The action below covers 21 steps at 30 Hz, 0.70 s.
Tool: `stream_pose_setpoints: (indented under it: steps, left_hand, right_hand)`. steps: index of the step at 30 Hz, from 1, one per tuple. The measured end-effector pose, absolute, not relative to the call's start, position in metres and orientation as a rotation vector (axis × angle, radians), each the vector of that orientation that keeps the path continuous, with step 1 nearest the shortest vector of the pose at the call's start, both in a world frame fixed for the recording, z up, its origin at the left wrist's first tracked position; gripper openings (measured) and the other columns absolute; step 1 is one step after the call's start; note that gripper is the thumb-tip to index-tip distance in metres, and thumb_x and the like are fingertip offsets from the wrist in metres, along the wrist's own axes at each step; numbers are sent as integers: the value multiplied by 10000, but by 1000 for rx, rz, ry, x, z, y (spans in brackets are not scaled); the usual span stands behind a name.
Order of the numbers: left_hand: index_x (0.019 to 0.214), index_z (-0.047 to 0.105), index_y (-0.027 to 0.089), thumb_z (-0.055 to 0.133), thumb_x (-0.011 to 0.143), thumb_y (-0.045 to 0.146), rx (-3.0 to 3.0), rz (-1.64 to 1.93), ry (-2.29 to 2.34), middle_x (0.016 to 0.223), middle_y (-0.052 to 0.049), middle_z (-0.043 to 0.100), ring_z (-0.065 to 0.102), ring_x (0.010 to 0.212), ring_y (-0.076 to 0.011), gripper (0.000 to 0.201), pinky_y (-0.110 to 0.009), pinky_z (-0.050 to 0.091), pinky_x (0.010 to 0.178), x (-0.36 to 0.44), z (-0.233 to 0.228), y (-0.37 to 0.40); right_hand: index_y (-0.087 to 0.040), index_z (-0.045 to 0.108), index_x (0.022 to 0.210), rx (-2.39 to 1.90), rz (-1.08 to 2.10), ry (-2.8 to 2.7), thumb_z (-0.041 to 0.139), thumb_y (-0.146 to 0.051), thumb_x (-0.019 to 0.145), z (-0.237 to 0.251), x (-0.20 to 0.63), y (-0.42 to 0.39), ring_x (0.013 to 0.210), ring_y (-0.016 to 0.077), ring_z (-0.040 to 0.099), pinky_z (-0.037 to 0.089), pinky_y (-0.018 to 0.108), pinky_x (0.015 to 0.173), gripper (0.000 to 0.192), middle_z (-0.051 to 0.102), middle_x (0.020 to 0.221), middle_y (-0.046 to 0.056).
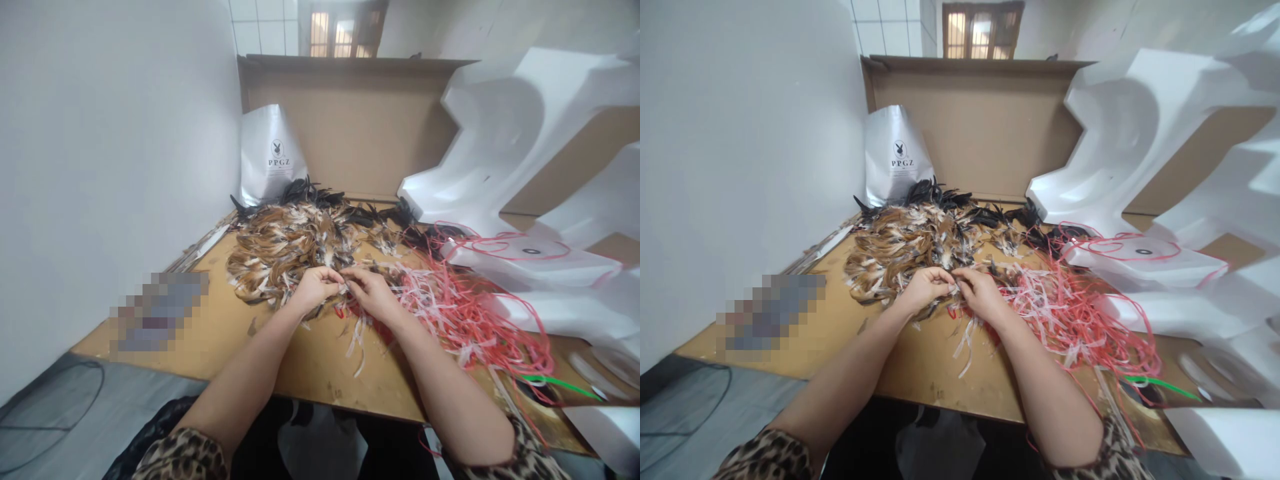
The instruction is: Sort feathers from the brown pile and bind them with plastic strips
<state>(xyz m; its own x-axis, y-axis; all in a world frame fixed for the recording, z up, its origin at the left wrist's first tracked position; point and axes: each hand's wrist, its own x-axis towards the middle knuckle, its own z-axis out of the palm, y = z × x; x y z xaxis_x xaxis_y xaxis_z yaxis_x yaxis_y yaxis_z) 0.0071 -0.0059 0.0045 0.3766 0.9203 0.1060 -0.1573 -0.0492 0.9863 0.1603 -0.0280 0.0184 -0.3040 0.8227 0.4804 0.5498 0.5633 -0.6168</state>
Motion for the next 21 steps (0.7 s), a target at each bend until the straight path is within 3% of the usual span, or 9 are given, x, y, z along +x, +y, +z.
stream_pose_setpoints:
  steps: [7, 14, 21]
  left_hand:
    - [718, 609, 132, 590, 599, 185, 1558, 1242, 953, 614, -10, 570, 479, 540, -77, 132, -188, 378, 524, 12, -5, -3]
    - [698, 636, 169, 556, 658, 192, 1764, 1306, 1104, 702, -42, 609, 529, 651, -132, 92, -239, 412, 625, 9, -5, -6]
    - [706, 625, 177, 511, 699, 166, 1973, 1369, 1095, 697, -32, 585, 509, 637, -117, 115, -225, 391, 623, 7, 3, -12]
  right_hand:
    - [-188, 563, 906, -1115, 471, -1927, 470, -171, 735, 17, 159, -28, 665, 128, 586, 441, 249, 643, 195, 639, 739, 6]
    - [-188, 588, 930, -1152, 511, -1848, 502, -216, 730, 9, 159, -22, 692, 146, 600, 463, 277, 660, 220, 653, 777, 26]
    - [-199, 635, 859, -1210, 544, -1861, 508, -245, 739, 9, 161, -21, 713, 149, 595, 452, 270, 682, 181, 660, 793, 17]
